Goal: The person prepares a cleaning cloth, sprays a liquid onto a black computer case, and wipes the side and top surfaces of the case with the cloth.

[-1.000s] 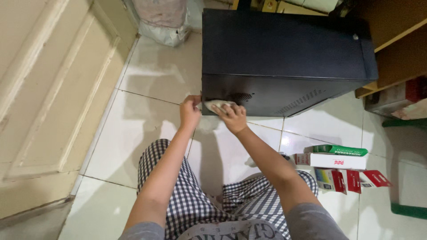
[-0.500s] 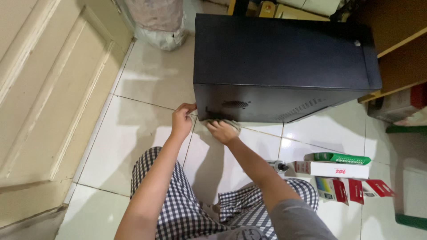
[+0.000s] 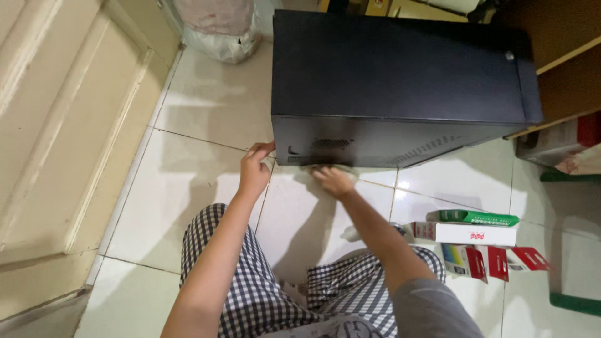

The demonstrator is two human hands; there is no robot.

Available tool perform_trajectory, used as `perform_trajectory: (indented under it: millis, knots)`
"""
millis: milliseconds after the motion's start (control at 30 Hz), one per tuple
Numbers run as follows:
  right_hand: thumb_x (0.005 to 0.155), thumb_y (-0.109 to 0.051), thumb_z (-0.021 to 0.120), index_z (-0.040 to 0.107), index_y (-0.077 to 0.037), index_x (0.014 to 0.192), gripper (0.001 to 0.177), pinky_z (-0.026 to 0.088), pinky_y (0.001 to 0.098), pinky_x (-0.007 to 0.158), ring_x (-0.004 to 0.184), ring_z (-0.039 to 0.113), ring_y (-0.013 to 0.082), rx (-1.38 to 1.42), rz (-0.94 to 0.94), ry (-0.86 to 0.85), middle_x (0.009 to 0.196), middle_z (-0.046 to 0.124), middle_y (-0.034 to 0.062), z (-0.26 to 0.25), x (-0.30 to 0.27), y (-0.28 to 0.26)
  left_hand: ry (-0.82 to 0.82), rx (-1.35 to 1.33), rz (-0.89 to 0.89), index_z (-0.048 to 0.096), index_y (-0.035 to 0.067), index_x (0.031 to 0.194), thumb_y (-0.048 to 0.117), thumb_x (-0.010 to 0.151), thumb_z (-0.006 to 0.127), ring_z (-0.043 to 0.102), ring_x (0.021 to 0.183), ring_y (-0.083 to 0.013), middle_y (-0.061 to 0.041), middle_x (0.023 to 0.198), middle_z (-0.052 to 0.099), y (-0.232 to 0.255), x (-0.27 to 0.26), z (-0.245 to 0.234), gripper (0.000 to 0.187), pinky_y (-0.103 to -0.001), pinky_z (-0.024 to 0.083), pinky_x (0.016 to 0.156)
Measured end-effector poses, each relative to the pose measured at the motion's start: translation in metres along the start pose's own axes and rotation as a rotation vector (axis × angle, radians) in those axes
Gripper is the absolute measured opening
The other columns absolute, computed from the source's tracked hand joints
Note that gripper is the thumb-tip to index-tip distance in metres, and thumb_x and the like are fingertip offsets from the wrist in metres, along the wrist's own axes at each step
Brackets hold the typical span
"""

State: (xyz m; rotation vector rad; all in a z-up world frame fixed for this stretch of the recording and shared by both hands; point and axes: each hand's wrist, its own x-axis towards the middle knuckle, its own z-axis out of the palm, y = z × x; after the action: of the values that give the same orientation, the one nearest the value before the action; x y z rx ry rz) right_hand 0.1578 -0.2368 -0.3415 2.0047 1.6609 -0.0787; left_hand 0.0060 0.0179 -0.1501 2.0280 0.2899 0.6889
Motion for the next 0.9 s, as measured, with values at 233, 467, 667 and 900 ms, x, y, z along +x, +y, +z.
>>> perform_trajectory:
  millis: [233, 467, 667, 900]
  knots:
    - [0.089, -0.023, 0.058, 0.057, -0.013, 0.139, 0.052, 0.046, 0.0305, 0.087, 0.111, 0.055, 0.0170, 0.026, 0.061, 0.194, 0.128, 0.053, -0.0030, -0.013, -0.062, 0.046, 0.021, -0.052, -0.053, 0.072, 0.001, 0.119, -0.024, 0.065, 0.039, 0.069, 0.111, -0.0312, -0.015, 0.114, 0.069, 0.004, -0.008, 0.008, 0.068, -0.034, 0.055, 0.099]
    - [0.102, -0.019, 0.064, 0.049, -0.042, 0.156, 0.060, 0.037, 0.0306, 0.080, 0.096, 0.049, 0.0134, -0.248, 0.301, 1.061, 0.116, 0.047, -0.0079, -0.167, -0.066, 0.059, 0.030, -0.094, -0.067, 0.070, 0.000, 0.124, -0.025, 0.064, 0.038, 0.068, 0.113, -0.0322, -0.016, 0.119, 0.068, 0.011, -0.008, 0.007, 0.072, -0.034, 0.055, 0.099]
    - [0.091, -0.023, 0.063, 0.060, -0.043, 0.142, 0.055, 0.040, 0.0331, 0.077, 0.089, 0.048, 0.0161, -0.092, 0.167, 0.981, 0.117, 0.055, -0.0096, -0.134, -0.053, 0.058, 0.064, -0.064, -0.076, 0.070, 0.000, 0.124, -0.025, 0.065, 0.040, 0.070, 0.111, -0.0313, -0.016, 0.114, 0.068, -0.001, -0.012, 0.016, 0.071, -0.034, 0.056, 0.097]
    - [0.091, -0.027, 0.065, 0.060, -0.038, 0.147, 0.057, 0.041, 0.0308, 0.090, 0.108, 0.051, 0.0135, -0.177, 0.012, 0.741, 0.126, 0.054, -0.0120, -0.135, -0.066, 0.063, 0.050, -0.068, -0.060, 0.064, 0.002, 0.130, -0.022, 0.068, 0.044, 0.069, 0.111, -0.0304, -0.015, 0.120, 0.064, -0.009, -0.023, 0.020, 0.069, -0.034, 0.058, 0.090]
